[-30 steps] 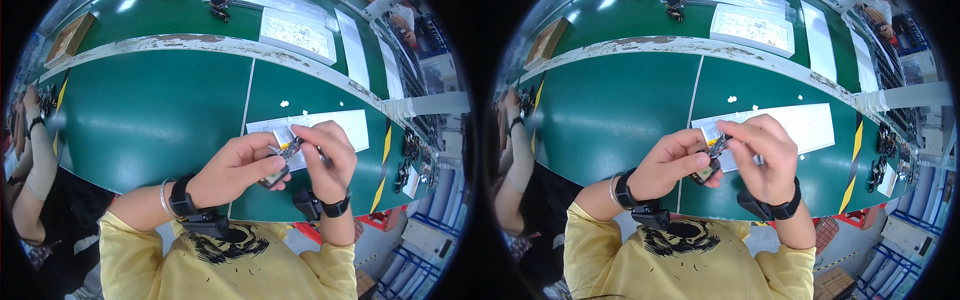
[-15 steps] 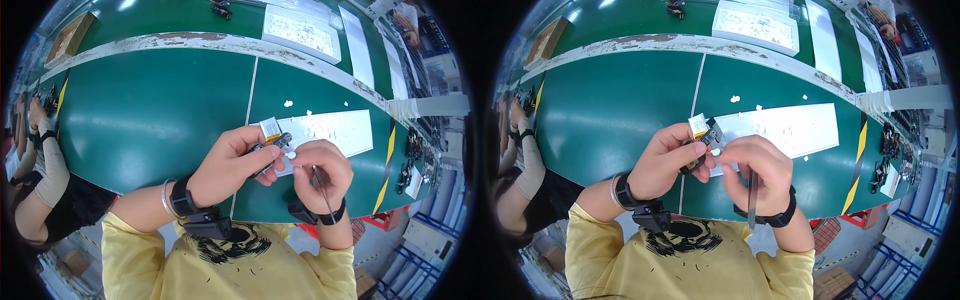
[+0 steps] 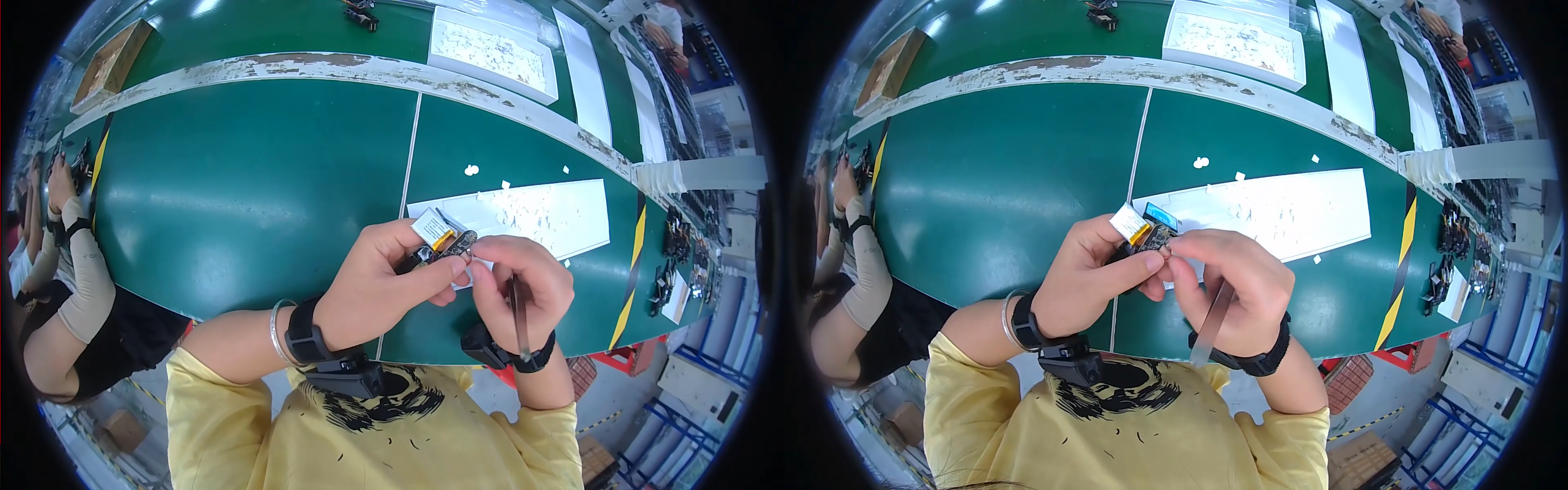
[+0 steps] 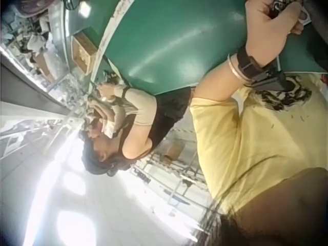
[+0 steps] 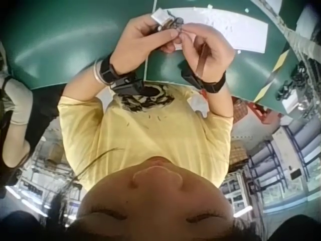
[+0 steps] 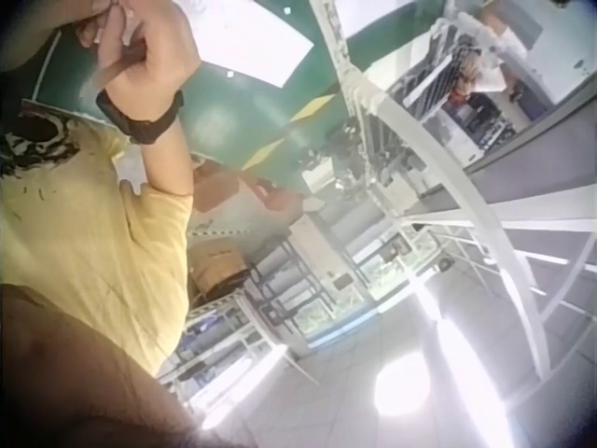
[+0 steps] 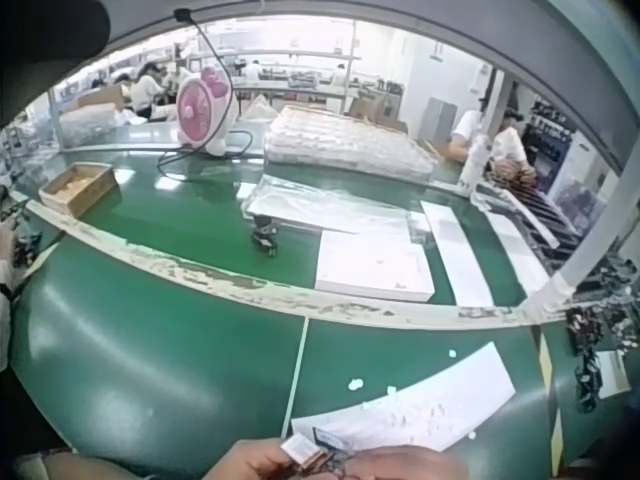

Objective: Assembling small electronic components by hand at an assembly station.

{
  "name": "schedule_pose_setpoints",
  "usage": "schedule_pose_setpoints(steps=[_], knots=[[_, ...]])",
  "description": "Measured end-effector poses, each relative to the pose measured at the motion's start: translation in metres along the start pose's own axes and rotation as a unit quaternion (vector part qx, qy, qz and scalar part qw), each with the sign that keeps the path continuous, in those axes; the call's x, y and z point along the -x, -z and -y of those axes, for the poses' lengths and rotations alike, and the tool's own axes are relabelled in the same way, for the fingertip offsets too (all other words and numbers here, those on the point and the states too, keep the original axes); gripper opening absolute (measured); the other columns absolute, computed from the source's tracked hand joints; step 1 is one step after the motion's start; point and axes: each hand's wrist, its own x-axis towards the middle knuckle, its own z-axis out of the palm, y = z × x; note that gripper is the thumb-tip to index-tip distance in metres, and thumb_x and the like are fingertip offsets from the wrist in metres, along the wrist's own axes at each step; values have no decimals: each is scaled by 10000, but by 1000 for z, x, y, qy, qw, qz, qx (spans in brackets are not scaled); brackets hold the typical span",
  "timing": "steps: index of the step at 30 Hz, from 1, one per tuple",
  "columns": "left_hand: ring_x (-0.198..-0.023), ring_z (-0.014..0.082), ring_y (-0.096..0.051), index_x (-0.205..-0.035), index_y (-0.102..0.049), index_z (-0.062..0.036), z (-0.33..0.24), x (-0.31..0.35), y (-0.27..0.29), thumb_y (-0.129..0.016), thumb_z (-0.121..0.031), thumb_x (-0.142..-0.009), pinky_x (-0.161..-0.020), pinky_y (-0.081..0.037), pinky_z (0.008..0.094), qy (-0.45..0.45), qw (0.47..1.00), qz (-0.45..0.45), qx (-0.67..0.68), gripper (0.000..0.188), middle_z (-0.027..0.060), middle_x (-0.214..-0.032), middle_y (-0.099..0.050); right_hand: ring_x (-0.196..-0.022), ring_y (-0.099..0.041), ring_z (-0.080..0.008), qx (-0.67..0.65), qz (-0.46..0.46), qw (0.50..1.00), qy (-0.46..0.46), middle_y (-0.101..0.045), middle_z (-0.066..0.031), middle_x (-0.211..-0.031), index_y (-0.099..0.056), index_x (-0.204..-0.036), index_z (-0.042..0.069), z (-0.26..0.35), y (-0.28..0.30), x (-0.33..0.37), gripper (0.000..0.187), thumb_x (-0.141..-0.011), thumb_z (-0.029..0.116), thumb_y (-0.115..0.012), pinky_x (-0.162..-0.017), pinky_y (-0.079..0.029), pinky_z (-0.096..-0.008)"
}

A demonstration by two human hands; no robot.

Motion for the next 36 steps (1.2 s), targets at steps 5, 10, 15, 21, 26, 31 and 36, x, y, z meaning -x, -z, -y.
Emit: schedule_pose_setpoints(steps=[5, 10, 15, 21, 26, 31, 36], knots=[[-692, 34, -562, -983, -596, 2, 4, 0, -1, -595, -86, -847, -614, -481, 173, -28, 999, 2, -24, 163, 16, -852, -619, -457, -437, -42, 66, 2, 997, 32, -618, -54, -742, -608, -816, 6, -1, 1, 0, 150, -688, -71, -627, -430, -349, -179], [-700, 87, -590, -984, -585, 7, 0, -1, 1, -564, -59, -858, -642, -491, 221, -8, 999, 22, -33, 144, 54, -867, -628, -492, -408, -22, 72, -18, 997, -12, -601, -42, -731, -601, -813, -9, -9, 9, 4, 137, -697, -81, -597, -464, -344, -175], [-704, 97, -596, -994, -575, 6, -1, -1, 2, -539, -71, -872, -649, -498, 225, 1, 999, 14, -29, 149, 61, -870, -630, -489, -400, -16, -151, 26, 979, -137, -592, -37, -766, -639, -826, 4, -15, 7, 5, 137, -715, -75, -629, -408, -254, -161], [-944, 168, -588, -1162, -444, 9, -8, -1, 3, -457, -29, -886, -790, -523, 311, 90, 993, 72, 7, 278, 101, -1053, -577, -568, -443, -55, -80, 39, 995, -50, -540, -52, -836, -643, -816, -1, -5, 0, 1, 195, -651, -106, -645, -493, -335, -176], [-1094, 183, -518, -1236, -366, 10, -6, -2, 5, -403, 19, -885, -885, -492, 349, 76, 989, 122, 40, 352, 115, -1158, -524, -595, -535, -141, 75, 38, 996, 32, -536, -60, -780, -642, -789, 33, -7, 4, -4, 200, -626, -72, -692, -467, -423, -235], [-1088, 173, -519, -1256, -366, 35, -3, -2, 4, -394, 26, -896, -928, -461, 344, 70, 988, 125, 53, 361, 117, -1169, -519, -563, -504, -127, 86, 28, 994, 61, -537, -56, -763, -643, -790, 36, -13, 2, -3, 216, -615, -84, -681, -465, -389, -220], [-1061, 161, -529, -1249, -382, 46, 7, 4, 0, -381, 46, -902, -920, -456, 320, -33, 994, 98, -20, 347, 110, -1138, -535, -557, -510, -143, 108, 8, 987, 119, -543, -64, -745, -648, -793, 32, -12, -2, -1, 221, -609, -86, -681, -463, -387, -226]])
